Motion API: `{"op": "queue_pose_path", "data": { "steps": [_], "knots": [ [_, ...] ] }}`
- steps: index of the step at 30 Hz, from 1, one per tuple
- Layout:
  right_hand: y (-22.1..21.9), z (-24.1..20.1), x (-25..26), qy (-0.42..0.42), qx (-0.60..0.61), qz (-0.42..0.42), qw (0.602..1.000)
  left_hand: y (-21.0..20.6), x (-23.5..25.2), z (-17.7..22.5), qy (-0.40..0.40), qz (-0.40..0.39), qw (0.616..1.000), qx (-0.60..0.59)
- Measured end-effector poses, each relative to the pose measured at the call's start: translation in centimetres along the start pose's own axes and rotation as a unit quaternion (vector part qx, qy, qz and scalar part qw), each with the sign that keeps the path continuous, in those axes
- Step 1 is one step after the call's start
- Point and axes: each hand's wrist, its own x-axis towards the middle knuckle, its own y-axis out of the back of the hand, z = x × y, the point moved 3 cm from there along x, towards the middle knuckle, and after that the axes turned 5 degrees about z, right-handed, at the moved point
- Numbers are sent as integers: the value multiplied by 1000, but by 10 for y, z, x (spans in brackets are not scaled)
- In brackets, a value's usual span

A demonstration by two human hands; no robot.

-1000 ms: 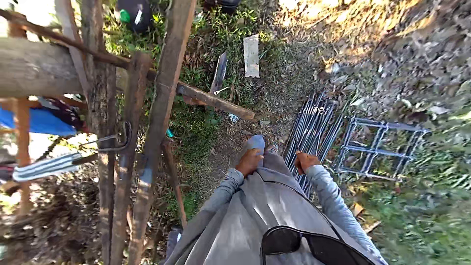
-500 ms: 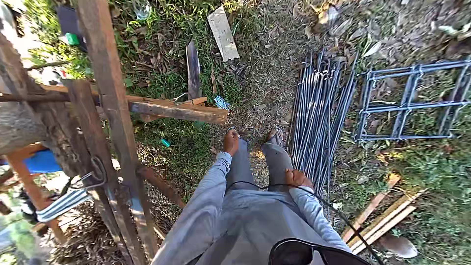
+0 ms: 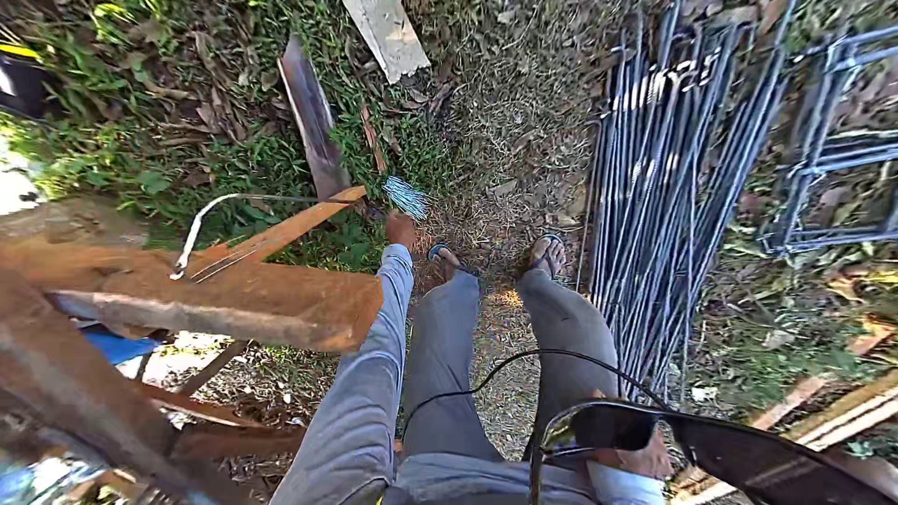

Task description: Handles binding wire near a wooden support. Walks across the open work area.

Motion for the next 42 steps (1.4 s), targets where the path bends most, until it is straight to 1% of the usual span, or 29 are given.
{"op": "queue_pose_path", "data": {
  "steps": [2, 3, 5, 7, 9, 11, 13, 16, 18, 20, 22, 24, 26, 27, 28, 30, 32, 34, 37, 39, 40, 42],
  "knots": [
    [-14, 17, -5, 20, 9, 15, 1000, -1, 21, 7, -28, 17, 999, 20],
    [-15, 19, -4, 22, 21, 16, 999, -1, 30, 12, -40, 22, 998, 30],
    [-9, 9, 3, 25, 45, 11, 999, -3, 48, 20, -56, 31, 997, 42],
    [-6, -1, 12, 36, 42, 30, 998, -9, 64, 23, -34, 43, 998, 22],
    [-3, -10, 18, 50, 22, 46, 997, -15, 79, 18, -13, 62, 998, 9],
    [-10, -8, 19, 62, 14, 89, 994, -18, 91, 11, 2, 87, 996, 22],
    [-15, -8, 22, 66, 9, 99, 993, -23, 103, -1, 12, 82, 997, -1],
    [-20, -7, 25, 75, 8, 108, 991, -30, 116, -17, 11, 71, 996, -57],
    [-17, -19, 29, 84, 22, 121, 989, -30, 118, -18, 1, 103, 993, -61],
    [-16, -28, 33, 86, 31, 140, 986, -28, 120, -12, -36, 156, 986, -38],
    [-13, -41, 39, 84, 35, 142, 986, -26, 126, -6, -88, 178, 980, -8],
    [-15, -40, 40, 87, 31, 137, 986, -27, 137, -2, -127, 144, 980, 44],
    [-13, -46, 43, 99, 27, 141, 985, -28, 143, 3, -134, 94, 982, 96],
    [-11, -50, 43, 103, 28, 137, 985, -28, 144, 6, -131, 78, 982, 114],
    [-11, -51, 42, 104, 29, 131, 985, -26, 140, 10, -130, 80, 979, 135],
    [-11, -50, 40, 105, 16, 129, 986, -23, 128, 21, -141, 119, 963, 196],
    [-15, -44, 38, 100, 6, 135, 986, -26, 123, 30, -186, 143, 940, 249],
    [-18, -39, 36, 90, 0, 136, 987, -34, 126, 31, -225, 130, 914, 311],
    [-28, -24, 36, 85, -6, 121, 989, -48, 133, 36, -230, 72, 901, 362],
    [-43, 3, 31, 108, 1, 144, 984, -52, 133, 36, -230, 80, 887, 393],
    [-46, 8, 30, 116, 6, 160, 980, -52, 133, 37, -229, 87, 880, 406],
    [-34, -13, 36, 103, 16, 139, 985, -51, 131, 36, -226, 95, 864, 439]
  ]
}}
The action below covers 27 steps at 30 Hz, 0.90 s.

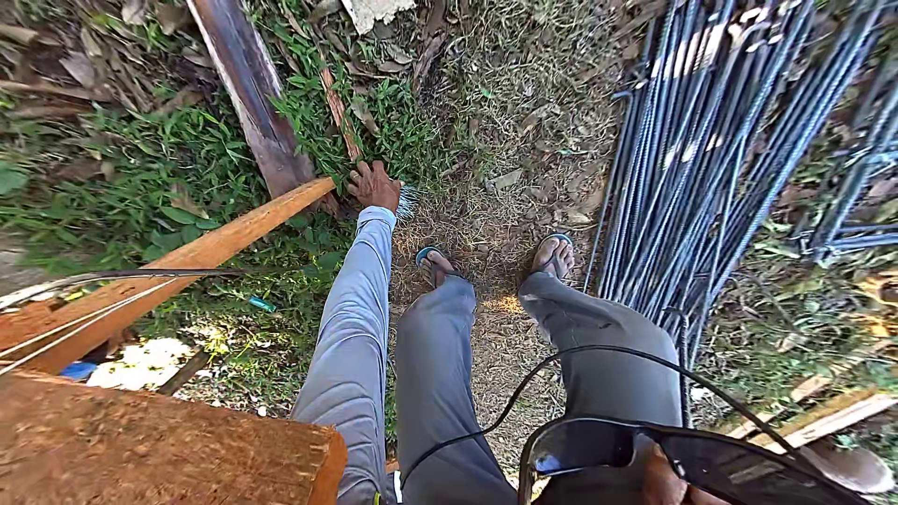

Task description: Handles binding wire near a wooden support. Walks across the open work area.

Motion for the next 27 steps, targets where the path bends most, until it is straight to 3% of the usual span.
{"op": "queue_pose_path", "data": {
  "steps": [8, 14, 16, 19, 22, 25, 27],
  "knots": [
    [19, -40, 26, -26, -10, -4, 1000, -4, -19, -9, -24, -8, 998, 57],
    [-1, 11, -3, -15, -24, 18, 999, -8, -39, 3, -37, 13, 994, 105],
    [7, -4, 5, -24, -29, 11, 999, -6, -45, 3, -32, 16, 994, 105],
    [15, -20, 15, -36, -41, 1, 999, 4, -57, -10, 8, 53, 998, 30],
    [12, -8, 3, -61, -43, -1, 997, 24, -88, -28, 46, 100, 990, -84],
    [23, -16, 4, -99, -37, -56, 993, 32, -125, -40, 17, 159, 966, -205],
    [33, -21, 8, -99, -15, -89, 991, 52, -160, -38, -13, 155, 947, -281]
  ]
}}
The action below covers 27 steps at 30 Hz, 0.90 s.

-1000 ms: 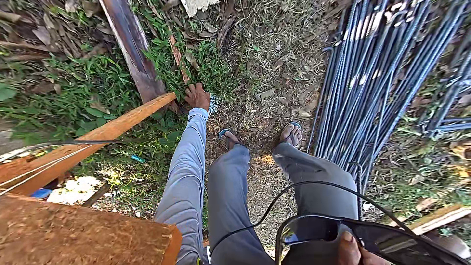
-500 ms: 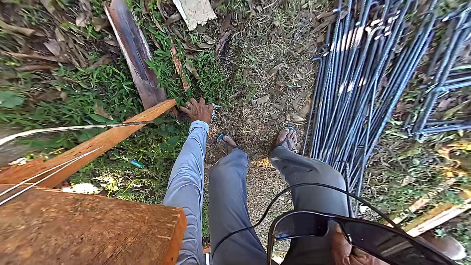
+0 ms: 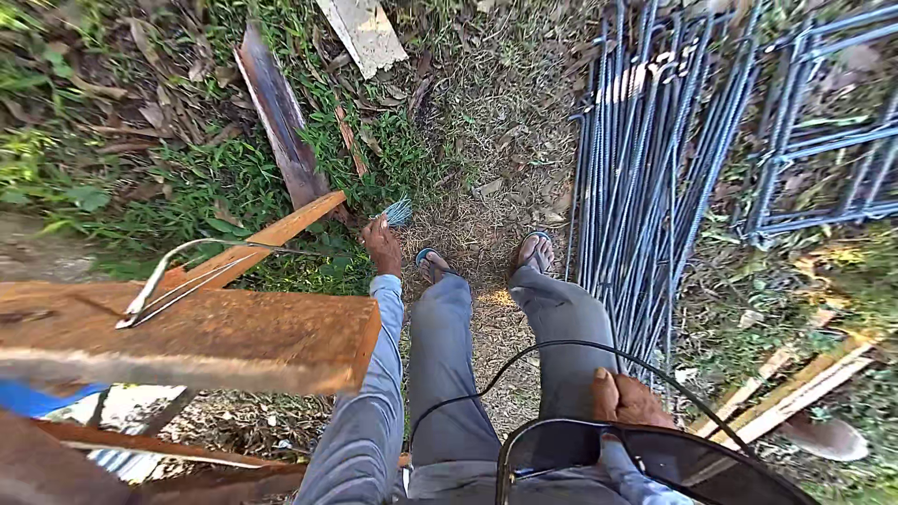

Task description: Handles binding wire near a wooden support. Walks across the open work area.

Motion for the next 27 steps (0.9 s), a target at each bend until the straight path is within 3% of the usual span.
{"op": "queue_pose_path", "data": {
  "steps": [4, 9, 14, 21, 24, 27],
  "knots": [
    [16, -5, -3, -47, -13, -65, 997, 61, -61, 64, -5, -20, 998, -63],
    [50, 0, 11, -183, 19, -262, 947, 127, -125, 182, -34, -93, 990, -101],
    [114, 17, 20, -278, 204, -167, 924, 213, -179, 304, -117, -150, 964, -187],
    [245, 32, 66, -218, 284, -75, 931, 305, -215, 424, -292, -233, 889, -266],
    [292, 25, 84, -151, 294, -77, 941, 336, -215, 465, -342, -273, 852, -288],
    [326, 8, 103, -101, 313, -103, 939, 358, -211, 502, -378, -256, 816, -355]
  ]
}}
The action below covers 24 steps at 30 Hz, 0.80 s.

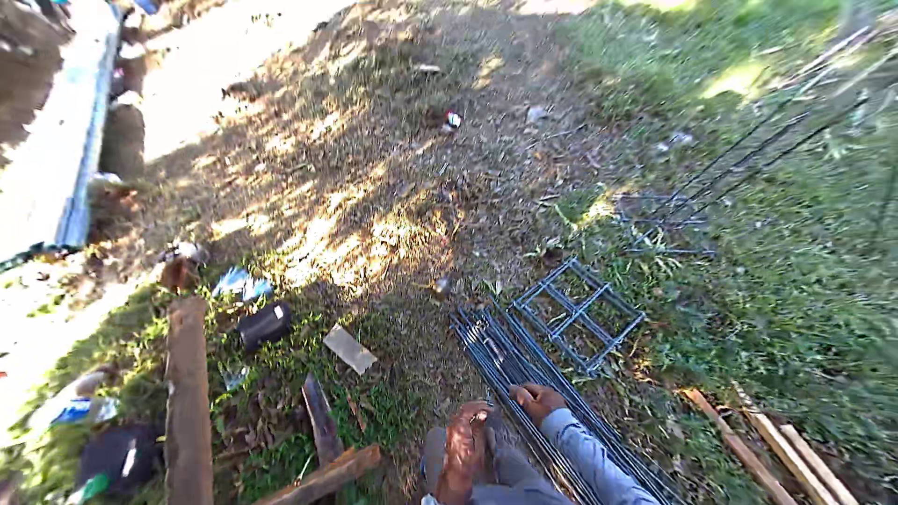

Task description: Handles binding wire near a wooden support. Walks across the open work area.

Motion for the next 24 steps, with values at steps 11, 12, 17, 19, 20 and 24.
{"op": "queue_pose_path", "data": {
  "steps": [11, 12, 17, 19, 20, 24],
  "knots": [
    [-68, -122, 117, 115, 214, -27, 970, 88, 122, 3, -5, 162, 982, -101],
    [-67, -143, 125, 118, 208, -33, 970, 99, 139, 1, 5, 168, 979, -112],
    [-56, -227, 125, 99, 162, -76, 979, 149, 186, 7, 41, 180, 975, -124],
    [-53, -246, 134, 102, 142, -87, 981, 162, 203, 9, 52, 189, 970, -147],
    [-50, -253, 140, 108, 125, -94, 982, 167, 214, 11, 58, 190, 968, -156],
    [-34, -273, 173, 118, 45, -85, 988, 182, 260, 12, 65, 163, 971, -165]
  ]
}}
